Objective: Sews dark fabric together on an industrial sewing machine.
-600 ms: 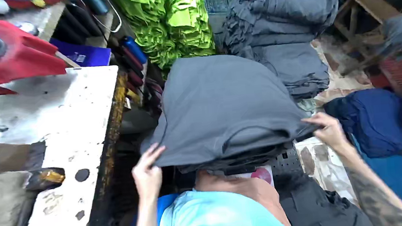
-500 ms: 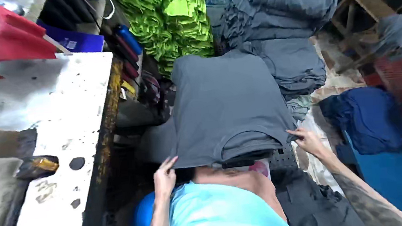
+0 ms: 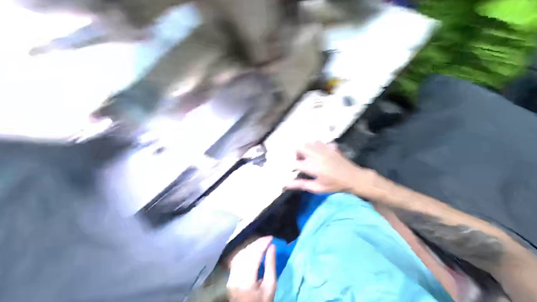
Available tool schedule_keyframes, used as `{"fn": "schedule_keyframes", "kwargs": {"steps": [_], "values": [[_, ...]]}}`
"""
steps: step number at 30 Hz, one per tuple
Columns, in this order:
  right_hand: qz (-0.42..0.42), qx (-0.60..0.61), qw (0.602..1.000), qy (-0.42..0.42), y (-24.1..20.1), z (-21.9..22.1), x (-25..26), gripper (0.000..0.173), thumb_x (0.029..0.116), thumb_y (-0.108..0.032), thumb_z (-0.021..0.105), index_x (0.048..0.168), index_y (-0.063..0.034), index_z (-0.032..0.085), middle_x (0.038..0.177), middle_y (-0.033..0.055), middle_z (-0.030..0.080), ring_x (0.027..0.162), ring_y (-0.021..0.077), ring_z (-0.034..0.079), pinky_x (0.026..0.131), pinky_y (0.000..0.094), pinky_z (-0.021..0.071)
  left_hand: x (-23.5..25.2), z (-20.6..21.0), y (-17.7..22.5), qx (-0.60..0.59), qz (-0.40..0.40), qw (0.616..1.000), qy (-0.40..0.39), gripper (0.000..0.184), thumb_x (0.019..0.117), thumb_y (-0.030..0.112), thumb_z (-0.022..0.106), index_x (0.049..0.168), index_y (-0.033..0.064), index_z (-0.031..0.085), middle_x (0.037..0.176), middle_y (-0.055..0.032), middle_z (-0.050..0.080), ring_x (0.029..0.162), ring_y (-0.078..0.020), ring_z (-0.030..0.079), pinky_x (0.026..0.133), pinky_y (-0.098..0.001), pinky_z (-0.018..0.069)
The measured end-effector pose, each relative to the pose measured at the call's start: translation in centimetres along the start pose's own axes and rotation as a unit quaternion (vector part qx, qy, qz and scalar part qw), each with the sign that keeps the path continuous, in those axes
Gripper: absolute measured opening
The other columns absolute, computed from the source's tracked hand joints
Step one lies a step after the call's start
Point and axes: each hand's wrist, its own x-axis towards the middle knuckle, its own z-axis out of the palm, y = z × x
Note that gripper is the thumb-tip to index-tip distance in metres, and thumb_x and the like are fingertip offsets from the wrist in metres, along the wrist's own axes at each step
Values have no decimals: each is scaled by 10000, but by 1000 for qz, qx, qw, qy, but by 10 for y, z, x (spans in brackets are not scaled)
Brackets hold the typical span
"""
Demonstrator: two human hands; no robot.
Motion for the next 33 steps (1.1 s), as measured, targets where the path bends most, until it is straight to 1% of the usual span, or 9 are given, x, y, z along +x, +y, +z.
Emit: {"fn": "schedule_keyframes", "kwargs": {"steps": [4, 8, 13, 18, 21, 25, 29, 31, 33], "values": [[-145, -41, 988, -22, 29, 33, 44, 418, 984, -446, 546, 1199, -149, 748, 1151, 222, 669, 1045, 406, 640, 879, 578, 492, -2, -47, -10, 137, -121, 971, 152, 293, 944, 292, 668, 988, 23, 774, 994, -142, 758, 967, -271, 719, 870, -389, 567], [-109, -60, 992, 12, 8, 33, 41, 485, 978, -510, 598, 1183, -92, 737, 1252, 262, 637, 1152, 470, 587, 1020, 652, 381, 26, -25, -31, 164, -129, 974, 89, 364, 934, 404, 678, 1025, 68, 782, 996, -136, 743, 952, -335, 705, 810, -526, 538], [134, 238, 957, -96, -112, 56, 81, 532, 939, -510, 656, 1108, -16, 756, 940, 120, 738, 858, 213, 693, 779, 433, 564, 27, -85, -34, -2, -97, 987, 129, 222, 988, 207, 581, 895, 64, 723, 904, -28, 724, 938, -97, 646, 902, -282, 490], [134, 129, 972, -144, -144, 97, 109, 260, 967, -101, 620, 1124, 96, 684, 1072, 288, 645, 987, 436, 664, 834, 552, 548, -3, -96, -35, 9, -101, 974, 201, 223, 994, 231, 604, 904, 50, 698, 907, -27, 713, 940, -50, 653, 896, -207, 514], [118, 87, 986, -84, -130, 98, 92, 309, 965, -154, 617, 1137, 93, 687, 1102, 306, 648, 1012, 452, 667, 855, 539, 550, -15, -82, -44, -30, -103, 969, 224, 224, 982, 245, 621, 907, 49, 698, 901, -15, 708, 944, -17, 650, 892, -164, 517], [84, 176, 974, -119, -157, 79, 101, 294, 1022, -156, 526, 1095, 78, 689, 957, 234, 699, 875, 368, 713, 770, 493, 579, -15, -79, -41, -21, -80, 970, 228, 322, 983, 378, 645, 1008, 63, 708, 1010, -48, 718, 1064, -57, 644, 958, -201, 501], [-13, 393, 898, -195, -229, 51, 196, 304, 1058, -212, 540, 1147, 63, 634, 872, 172, 683, 794, 260, 677, 745, 431, 551, -21, -105, -54, 31, -143, 950, 274, 959, 837, 612, 741, 1376, -133, 470, 1365, -296, 557, 1310, -249, 538, 1080, -364, 456], [-52, 517, 844, -129, -276, 27, 251, 186, 1010, -117, 611, 1075, 54, 640, 826, 151, 654, 730, 228, 656, 672, 410, 568, -21, -140, -72, 100, -226, 921, 302, 1133, 787, 504, 828, 1475, -205, 272, 1457, -402, 431, 1379, -387, 476, 1162, -435, 395], [-93, 605, 789, -55, -300, -25, 272, 98, 1000, -59, 607, 1049, 26, 619, 727, 105, 607, 578, 167, 603, 499, 316, 526, -33, -194, -119, 183, -312, 867, 343, 910, 868, 273, 790, 1458, -229, 311, 1423, -441, 454, 1355, -499, 491, 1164, -527, 387]]}}
